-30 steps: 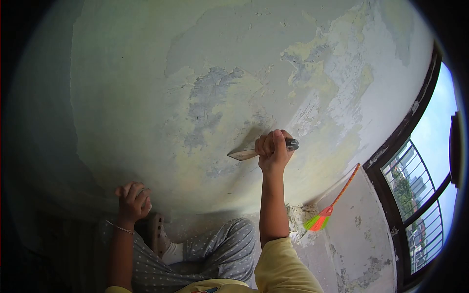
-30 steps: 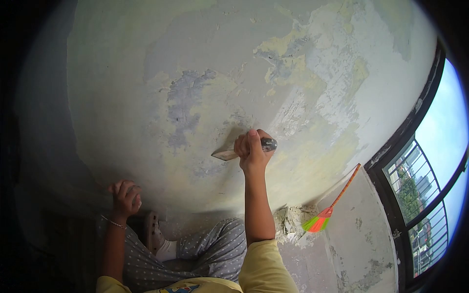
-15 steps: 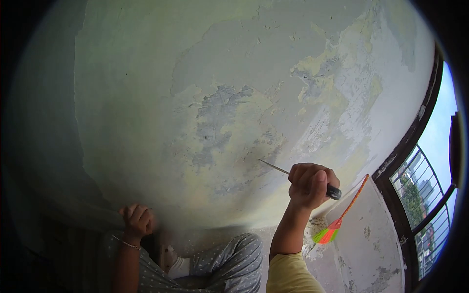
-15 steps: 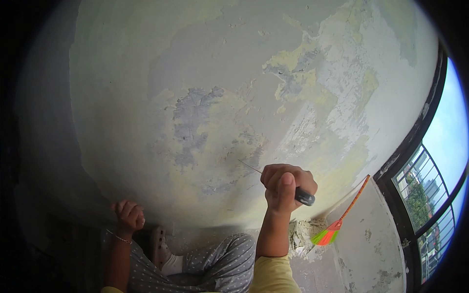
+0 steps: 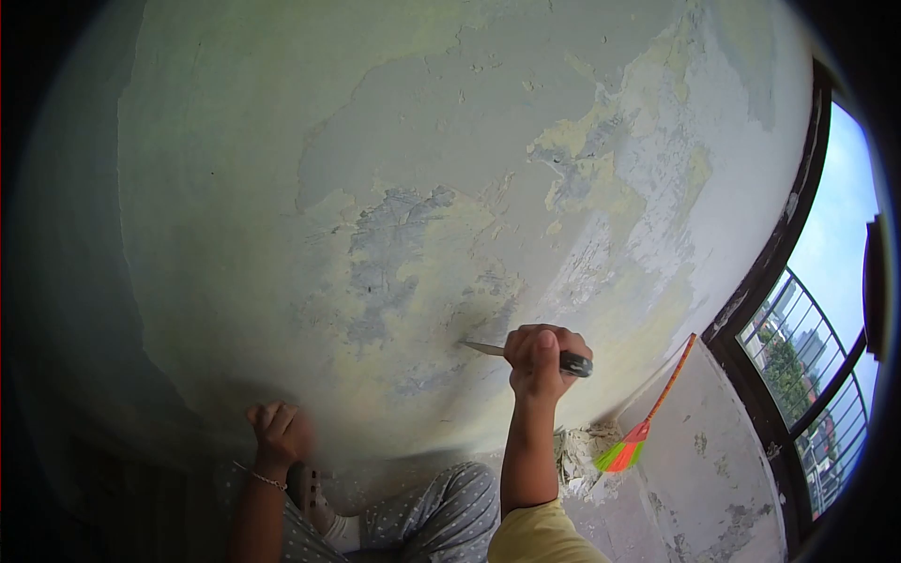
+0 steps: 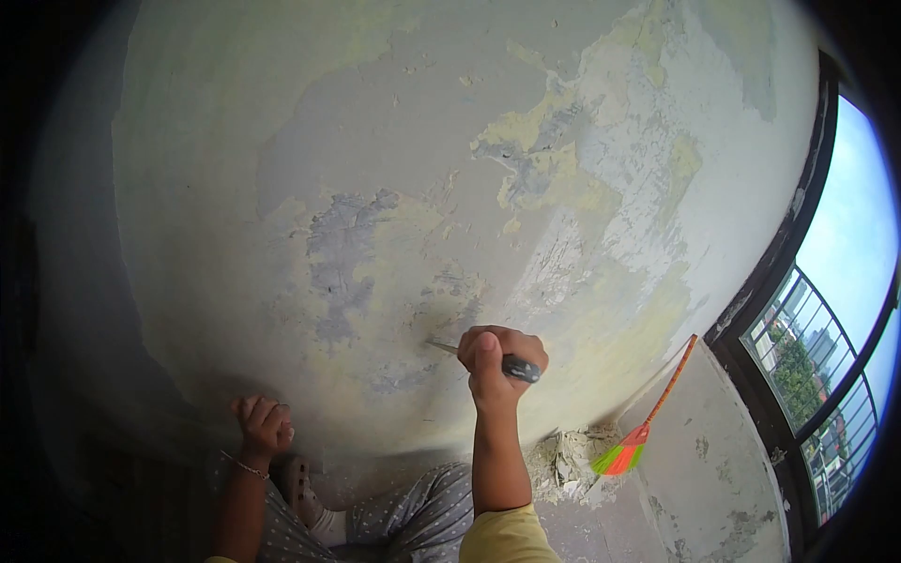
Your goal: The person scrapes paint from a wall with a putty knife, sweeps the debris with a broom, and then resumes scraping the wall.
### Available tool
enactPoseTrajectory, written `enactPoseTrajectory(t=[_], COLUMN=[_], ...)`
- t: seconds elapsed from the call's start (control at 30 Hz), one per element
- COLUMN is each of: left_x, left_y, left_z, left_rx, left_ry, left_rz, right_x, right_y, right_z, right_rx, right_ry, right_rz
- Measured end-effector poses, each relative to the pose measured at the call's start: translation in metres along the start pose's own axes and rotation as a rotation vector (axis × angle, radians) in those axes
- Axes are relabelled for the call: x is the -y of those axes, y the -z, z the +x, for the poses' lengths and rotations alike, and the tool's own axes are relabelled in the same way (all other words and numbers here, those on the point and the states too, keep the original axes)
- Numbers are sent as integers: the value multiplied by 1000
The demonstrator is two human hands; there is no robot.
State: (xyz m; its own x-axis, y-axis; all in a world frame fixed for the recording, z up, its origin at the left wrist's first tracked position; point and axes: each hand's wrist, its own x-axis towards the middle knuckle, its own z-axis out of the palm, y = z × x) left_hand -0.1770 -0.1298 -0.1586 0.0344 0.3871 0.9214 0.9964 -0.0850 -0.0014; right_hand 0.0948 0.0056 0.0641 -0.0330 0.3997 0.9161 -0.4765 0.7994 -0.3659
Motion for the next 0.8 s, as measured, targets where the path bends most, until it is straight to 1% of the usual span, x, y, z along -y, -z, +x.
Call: enactPoseTrajectory(t=[0.03, 0.07, 0.13, 0.17, 0.23, 0.3, 0.4, 0.43, 0.5, 0.53, 0.57, 0.63, 0.7, 0.73, 0.8], left_x=[-4, -7, -16, -21, -30, -34, -42, -44, -42, -44, -44, -42, -43, -43, -42], left_y=[-3, -6, -14, -19, -29, -45, -63, -66, -73, -72, -71, -73, -72, -73, -78], left_z=[3, 7, 11, 12, 13, 15, 19, 22, 30, 29, 27, 25, 22, 22, 25], left_rx=[-4, -10, -15, -16, -21, -32, -34, -28, -34, -40, -36, -29, -22, -16, -24], left_ry=[-3, -6, -18, -22, -17, -14, -12, -28, -46, -39, -32, -33, -41, -43, -49], left_rz=[-25, -47, -68, -89, -107, -128, -183, -182, -170, -162, -157, -139, -133, -114, -93], right_x=[-13, -13, 1, 14, 33, 27, -15, -14, 7, 21, 35, 38, 4, 3, 13], right_y=[-1, 3, 3, 7, 15, 16, 2, 3, 10, 17, 22, 25, 15, 21, 27], right_z=[-3, -3, 4, 8, 12, 12, 1, -1, 3, 7, 10, 10, 11, 11, 13], right_rx=[30, 27, 50, 42, -38, -44, -46, -46, -97, -106, -110, -174, -74, 21, 47], right_ry=[-136, -128, -14, 59, 190, 210, -230, -226, 24, 152, 227, 319, 219, 239, 209], right_rz=[-8, -10, 68, 58, 128, 125, 193, 205, 130, 142, 261, 370, -4, 14, 31])
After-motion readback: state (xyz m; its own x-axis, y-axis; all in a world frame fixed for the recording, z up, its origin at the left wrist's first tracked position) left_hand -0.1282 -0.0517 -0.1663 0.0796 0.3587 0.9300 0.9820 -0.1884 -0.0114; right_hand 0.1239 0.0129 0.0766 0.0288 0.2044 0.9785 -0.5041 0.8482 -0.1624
